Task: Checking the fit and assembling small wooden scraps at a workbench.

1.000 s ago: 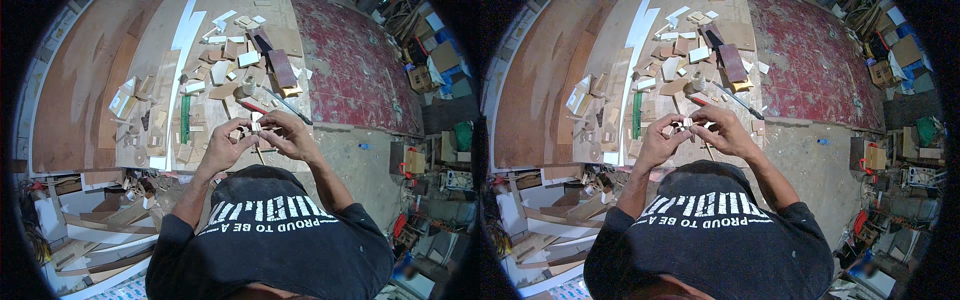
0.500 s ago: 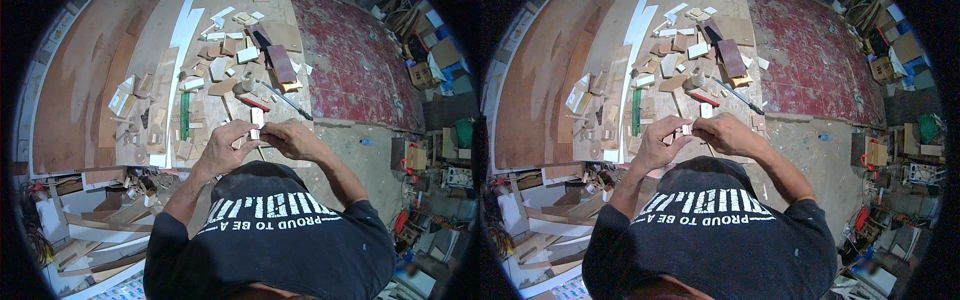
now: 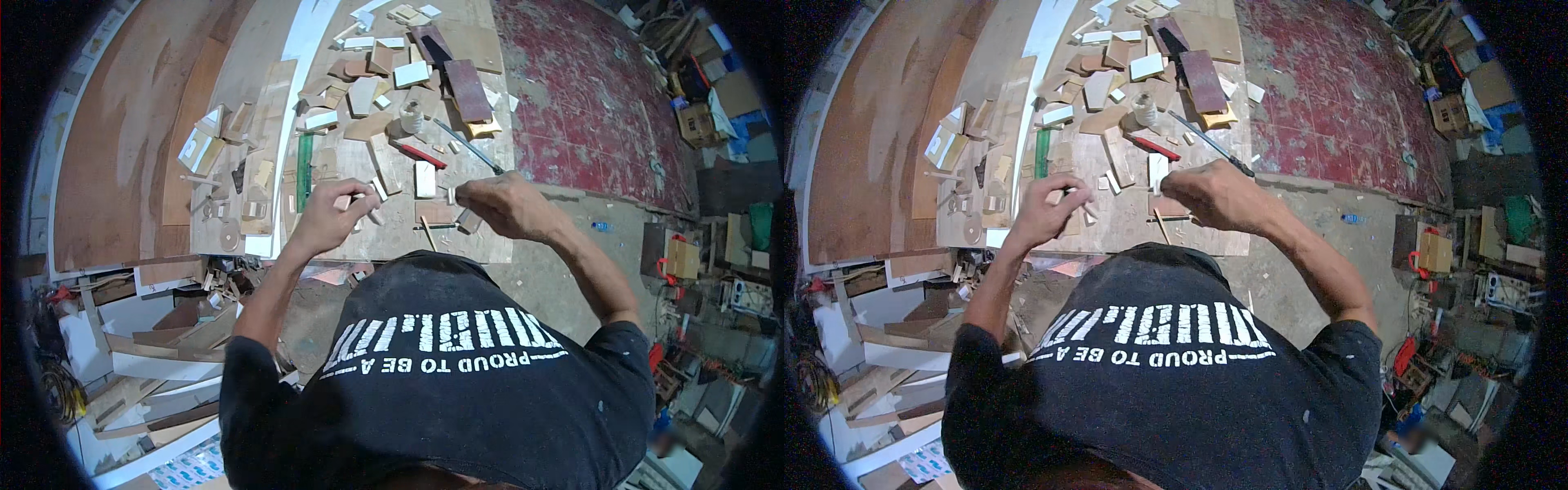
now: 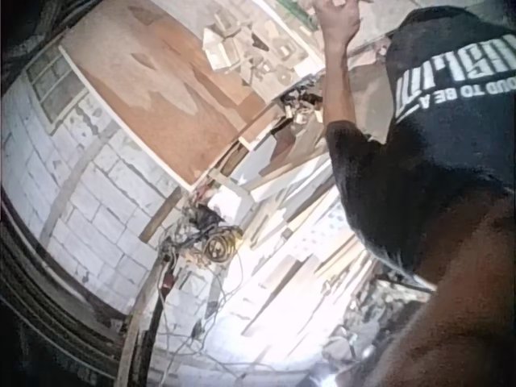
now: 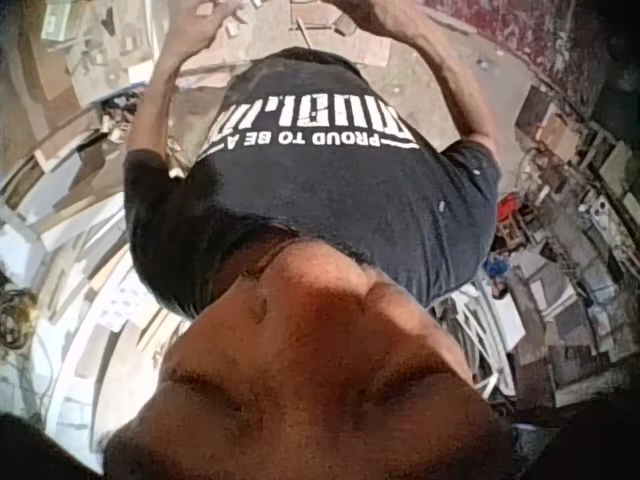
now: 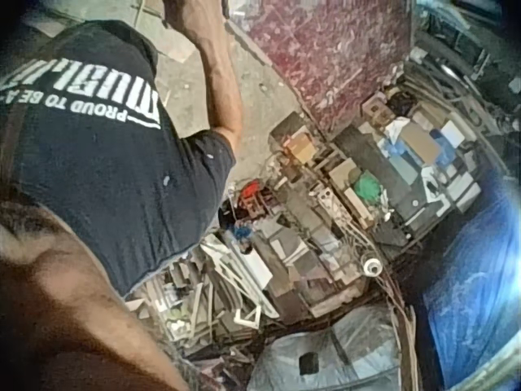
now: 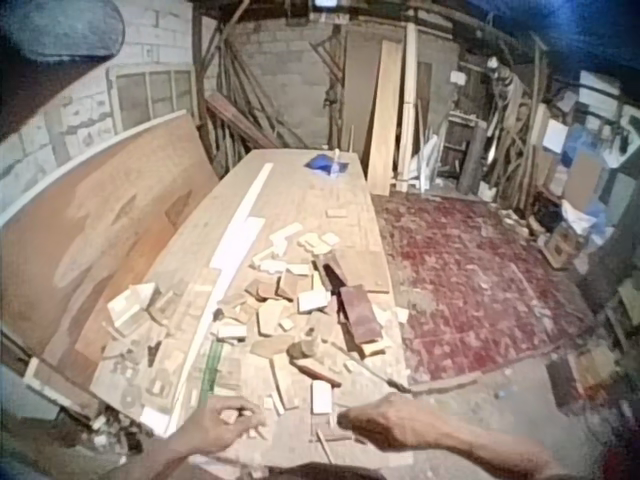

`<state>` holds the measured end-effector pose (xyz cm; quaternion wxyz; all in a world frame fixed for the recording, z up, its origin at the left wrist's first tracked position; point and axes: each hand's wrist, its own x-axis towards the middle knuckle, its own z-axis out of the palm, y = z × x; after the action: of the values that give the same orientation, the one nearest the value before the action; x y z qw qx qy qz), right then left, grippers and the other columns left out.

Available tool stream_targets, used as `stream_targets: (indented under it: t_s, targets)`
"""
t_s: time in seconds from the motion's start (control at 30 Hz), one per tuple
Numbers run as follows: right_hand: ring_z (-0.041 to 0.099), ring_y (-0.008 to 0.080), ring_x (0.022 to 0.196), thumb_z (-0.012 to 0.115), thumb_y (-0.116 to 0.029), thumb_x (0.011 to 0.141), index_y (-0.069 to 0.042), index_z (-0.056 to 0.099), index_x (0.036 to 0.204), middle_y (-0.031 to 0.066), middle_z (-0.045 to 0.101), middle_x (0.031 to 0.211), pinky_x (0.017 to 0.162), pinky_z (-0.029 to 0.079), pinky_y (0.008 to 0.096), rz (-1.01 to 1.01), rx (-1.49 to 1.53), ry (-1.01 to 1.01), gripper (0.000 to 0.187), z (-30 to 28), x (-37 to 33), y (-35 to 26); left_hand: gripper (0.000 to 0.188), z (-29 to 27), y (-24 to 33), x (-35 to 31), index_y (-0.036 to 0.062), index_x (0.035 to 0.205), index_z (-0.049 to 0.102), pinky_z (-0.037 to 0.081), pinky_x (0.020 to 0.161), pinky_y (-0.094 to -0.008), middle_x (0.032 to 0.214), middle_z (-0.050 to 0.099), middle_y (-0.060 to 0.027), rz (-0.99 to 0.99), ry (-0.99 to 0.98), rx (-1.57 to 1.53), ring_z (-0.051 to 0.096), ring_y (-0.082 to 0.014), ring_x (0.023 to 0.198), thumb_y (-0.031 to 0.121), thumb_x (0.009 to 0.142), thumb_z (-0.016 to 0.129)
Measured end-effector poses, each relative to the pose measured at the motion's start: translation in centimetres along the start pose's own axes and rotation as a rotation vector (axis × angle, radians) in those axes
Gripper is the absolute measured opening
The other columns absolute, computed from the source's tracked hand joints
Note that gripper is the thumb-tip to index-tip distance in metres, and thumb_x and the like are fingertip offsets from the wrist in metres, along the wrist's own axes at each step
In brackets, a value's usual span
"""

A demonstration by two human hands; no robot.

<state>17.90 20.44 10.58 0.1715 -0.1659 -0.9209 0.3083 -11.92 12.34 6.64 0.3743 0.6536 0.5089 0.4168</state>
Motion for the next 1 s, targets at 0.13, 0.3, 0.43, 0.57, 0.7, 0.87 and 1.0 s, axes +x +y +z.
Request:
stream_targets:
  t_s: [0.13, 0.3, 0.43, 0.57, 0.7, 0.87, 1.0]
  targets:
    - [0.06, 0.0289, 0.063, 0.06, -0.008, 0.09, 0.003, 0.061, 0.095, 0.0179, 0.062, 0.074, 0.059, 0.046, 0.0375, 0.246, 0.108, 0.05, 0.013, 2.2, -0.1, 3.0, 0.014, 1.9, -11.0, 1.1, 0.0031, 0.083, 0.069, 0.034, 0.041, -0.0237, 0.063, 0.059, 0.0001, -0.728, -0.021, -0.15, 0.05, -0.0074, 0.05, 0.017, 0.084, 0.07]
    - [0.049, 0.017, 0.059, 0.058, -0.016, 0.094, 0.006, 0.062, 0.094, 0.0151, 0.057, 0.068, 0.056, 0.042, 0.0338, 0.511, 0.264, 0.062, 0.022, 6.9, -1.0, 5.4, 0.024, 6.3, -24.6, 0.5, -0.0028, 0.087, 0.068, 0.038, 0.04, -0.0267, 0.067, 0.059, -0.0031, -0.855, 0.122, -0.192, 0.05, -0.0095, 0.048, 0.019, 0.079, 0.076]
    - [0.049, 0.017, 0.059, 0.057, -0.016, 0.094, 0.006, 0.062, 0.095, 0.0153, 0.057, 0.07, 0.056, 0.042, 0.0335, 0.565, 0.331, 0.083, 0.023, 8.0, -0.9, 4.7, 0.033, 6.3, -29.1, -0.1, -0.0055, 0.098, 0.067, 0.043, 0.045, -0.0271, 0.073, 0.063, -0.0057, -0.866, 0.16, -0.153, 0.054, -0.0102, 0.053, 0.018, 0.077, 0.077]
    - [0.049, 0.0171, 0.059, 0.056, -0.017, 0.095, 0.006, 0.062, 0.095, 0.0159, 0.058, 0.071, 0.056, 0.043, 0.0334, 0.634, 0.361, 0.087, 0.024, 8.1, -1.0, 4.6, 0.044, 3.3, -30.9, -0.5, -0.0034, 0.112, 0.064, 0.05, 0.059, -0.0278, 0.084, 0.067, -0.0085, -0.843, 0.22, -0.136, 0.061, -0.014, 0.07, 0.019, 0.077, 0.078]
    - [0.053, 0.0194, 0.06, 0.056, -0.02, 0.095, 0.004, 0.062, 0.095, 0.017, 0.059, 0.071, 0.057, 0.044, 0.0351, 0.61, 0.362, 0.066, 0.025, 7.8, 0.1, 4.4, 0.046, 2.4, -27.2, 0.3, -0.0039, 0.116, 0.063, 0.05, 0.075, -0.0275, 0.102, 0.068, -0.0118, -0.452, 0.372, 0.792, 0.064, -0.0162, 0.086, 0.026, 0.082, 0.074]
    - [0.055, 0.0234, 0.056, 0.056, -0.023, 0.096, 0.001, 0.062, 0.091, 0.0138, 0.059, 0.065, 0.057, 0.044, 0.0367, 0.424, 0.31, -0.066, 0.026, 6.7, 2.3, 2.7, 0.029, 3.5, -5.8, 2.6, -0.0014, 0.113, 0.066, 0.051, 0.08, -0.0257, 0.098, 0.071, -0.0081, -0.297, -0.211, -0.469, 0.065, -0.0134, 0.087, 0.011, 0.087, 0.069]
    - [0.056, 0.0231, 0.055, 0.055, -0.025, 0.097, 0.0, 0.061, 0.089, 0.0127, 0.059, 0.063, 0.054, 0.044, 0.0359, 0.409, 0.46, -0.137, 0.027, 4.3, 3.4, -0.1, 0.023, 3.3, 0.5, 1.5, -0.0004, 0.106, 0.07, 0.051, 0.073, -0.0245, 0.093, 0.072, -0.0085, -0.027, -0.238, -0.156, 0.065, -0.0113, 0.081, 0.008, 0.084, 0.071]
